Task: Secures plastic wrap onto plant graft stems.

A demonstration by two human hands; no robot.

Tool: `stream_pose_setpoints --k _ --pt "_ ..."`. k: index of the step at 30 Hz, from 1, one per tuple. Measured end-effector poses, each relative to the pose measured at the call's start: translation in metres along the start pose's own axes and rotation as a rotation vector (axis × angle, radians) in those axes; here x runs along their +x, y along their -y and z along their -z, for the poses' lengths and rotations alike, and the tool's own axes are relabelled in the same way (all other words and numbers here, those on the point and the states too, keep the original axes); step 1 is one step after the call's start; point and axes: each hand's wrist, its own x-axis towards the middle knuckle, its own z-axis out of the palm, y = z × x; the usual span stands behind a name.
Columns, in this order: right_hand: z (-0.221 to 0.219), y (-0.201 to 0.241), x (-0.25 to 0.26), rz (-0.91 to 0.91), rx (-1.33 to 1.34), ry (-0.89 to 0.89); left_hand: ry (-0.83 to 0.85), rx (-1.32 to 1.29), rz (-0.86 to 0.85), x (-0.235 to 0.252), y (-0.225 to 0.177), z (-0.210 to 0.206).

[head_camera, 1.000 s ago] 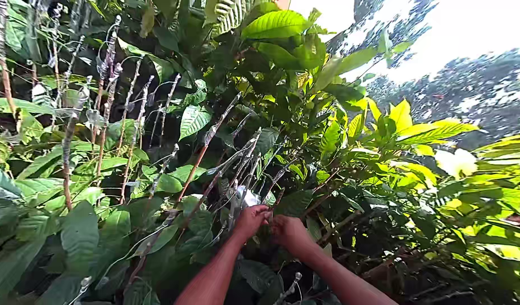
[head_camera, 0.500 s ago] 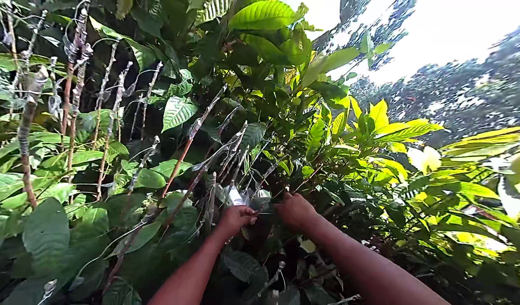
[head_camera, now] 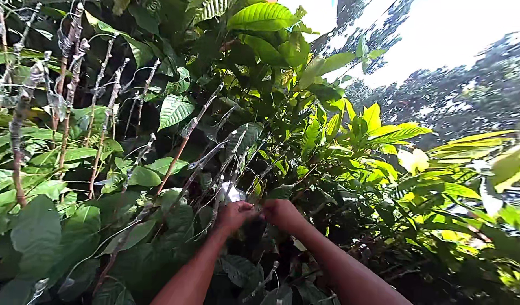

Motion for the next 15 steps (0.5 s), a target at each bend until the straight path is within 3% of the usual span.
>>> stream_pose_setpoints --k 6,11,15 --pt "0.004 -0.036 0.007 -0.138 0.125 -0.111 -0.051 -0.076 -0.082 0.0 0.001 0.021" --pt "0.024 -0.056 0.017 -0.357 0.169 -0.371 -0.06 -0.138 -0.107 0.003 0.005 0.029" --pt "0.025 -0.048 0.026 -0.288 0.256 -0.481 -0.004 -0.151 -0.056 0.002 0.001 0.029"
